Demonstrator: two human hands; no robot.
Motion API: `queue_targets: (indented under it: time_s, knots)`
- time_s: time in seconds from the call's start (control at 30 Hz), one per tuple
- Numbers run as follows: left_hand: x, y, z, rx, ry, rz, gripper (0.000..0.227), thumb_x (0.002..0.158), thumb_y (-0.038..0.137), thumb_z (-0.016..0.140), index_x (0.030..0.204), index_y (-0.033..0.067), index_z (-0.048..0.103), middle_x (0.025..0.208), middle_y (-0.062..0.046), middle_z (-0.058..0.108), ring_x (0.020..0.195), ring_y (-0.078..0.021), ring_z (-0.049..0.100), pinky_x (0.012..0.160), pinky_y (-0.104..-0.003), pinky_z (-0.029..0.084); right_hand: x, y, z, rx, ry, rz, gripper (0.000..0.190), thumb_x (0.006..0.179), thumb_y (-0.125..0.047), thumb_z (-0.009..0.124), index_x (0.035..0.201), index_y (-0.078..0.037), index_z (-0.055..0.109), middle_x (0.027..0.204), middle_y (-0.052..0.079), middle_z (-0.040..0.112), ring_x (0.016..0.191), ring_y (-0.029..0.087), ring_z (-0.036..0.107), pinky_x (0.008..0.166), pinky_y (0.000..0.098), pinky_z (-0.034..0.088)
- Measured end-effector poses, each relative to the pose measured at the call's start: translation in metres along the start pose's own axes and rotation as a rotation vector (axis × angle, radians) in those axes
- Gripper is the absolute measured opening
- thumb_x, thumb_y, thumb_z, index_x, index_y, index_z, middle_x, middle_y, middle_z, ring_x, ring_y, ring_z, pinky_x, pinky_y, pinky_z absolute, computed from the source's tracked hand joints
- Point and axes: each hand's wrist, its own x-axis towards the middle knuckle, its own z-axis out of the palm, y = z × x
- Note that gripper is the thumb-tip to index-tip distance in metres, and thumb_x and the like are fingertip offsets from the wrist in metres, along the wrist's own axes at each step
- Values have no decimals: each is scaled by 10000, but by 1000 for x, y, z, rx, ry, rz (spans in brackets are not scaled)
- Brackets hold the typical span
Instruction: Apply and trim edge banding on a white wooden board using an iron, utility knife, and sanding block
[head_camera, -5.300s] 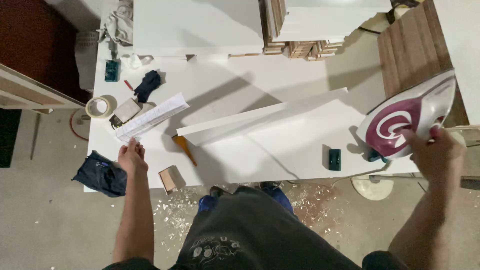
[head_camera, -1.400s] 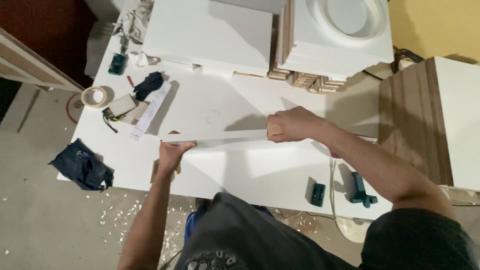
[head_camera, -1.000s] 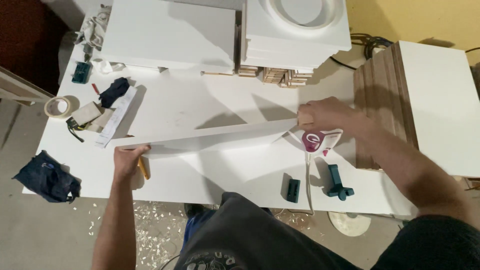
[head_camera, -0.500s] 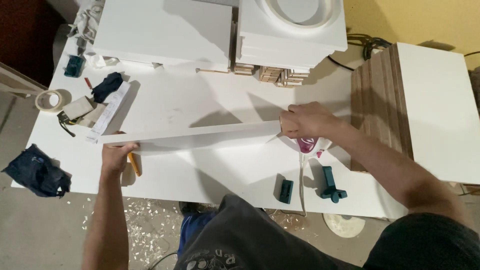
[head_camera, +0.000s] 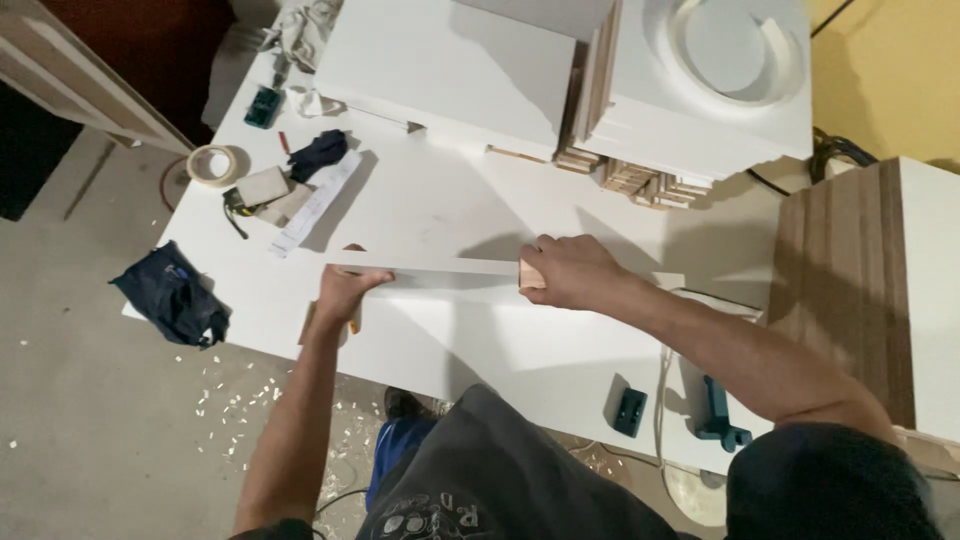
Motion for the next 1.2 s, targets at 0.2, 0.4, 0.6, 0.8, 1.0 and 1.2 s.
queue_targets:
  time_s: [0.2, 0.4, 0.6, 0.8, 1.0, 1.2]
  knots:
    - [10, -8, 5, -21, 18, 44, 525, 573, 228, 1039, 922, 55, 687, 762, -110, 668, 711, -208, 574, 642, -331, 447, 64, -84, -36, -16, 83, -91, 633, 925, -526, 572, 1357, -63, 549, 956, 129, 643, 861, 367, 733, 708, 502, 571]
    - [48, -131, 12, 8, -33, 55, 472, 607, 247, 1042, 917, 126, 707, 755, -74, 709, 714, -152, 639, 660, -293, 490, 126, -150, -59, 27, 133, -133, 586, 921, -459, 581, 1323, -32, 572, 934, 156, 650, 822, 383, 736, 672, 500, 572]
    - [39, -128, 12, -147, -85, -41, 386, 758, 117, 889, 1091, 20, 719, 1013, -178, 756, 991, -299, 699, 913, -434, 517, 143, -188, -69, 68, 231, -142, 585, 935, -451, 597, 1326, -18, 555, 953, 164, 642, 846, 402, 740, 676, 523, 583]
    - [44, -116, 12, -5, -42, 17, 430, 651, 239, 978, 960, 76, 729, 807, -106, 704, 781, -199, 652, 724, -349, 495, 131, -179, -58, 71, 292, -145, 602, 968, -493, 574, 1350, -30, 525, 959, 136, 620, 850, 366, 732, 685, 491, 588]
    - [10, -10, -1, 41, -37, -8, 513, 589, 291, 1028, 877, 44, 682, 696, -114, 652, 685, -220, 571, 632, -330, 459, 79, -104, -24, 21, 170, -62, 623, 923, -504, 596, 1348, -52, 545, 992, 164, 639, 882, 404, 729, 713, 537, 578]
    - [10, -16, -2, 13, -26, -4, 468, 631, 229, 1015, 916, 59, 685, 731, -94, 655, 681, -188, 521, 616, -318, 394, -2, -28, -9, 7, 47, 71, 631, 922, -539, 565, 1399, -126, 548, 1064, 115, 654, 940, 351, 728, 743, 505, 581]
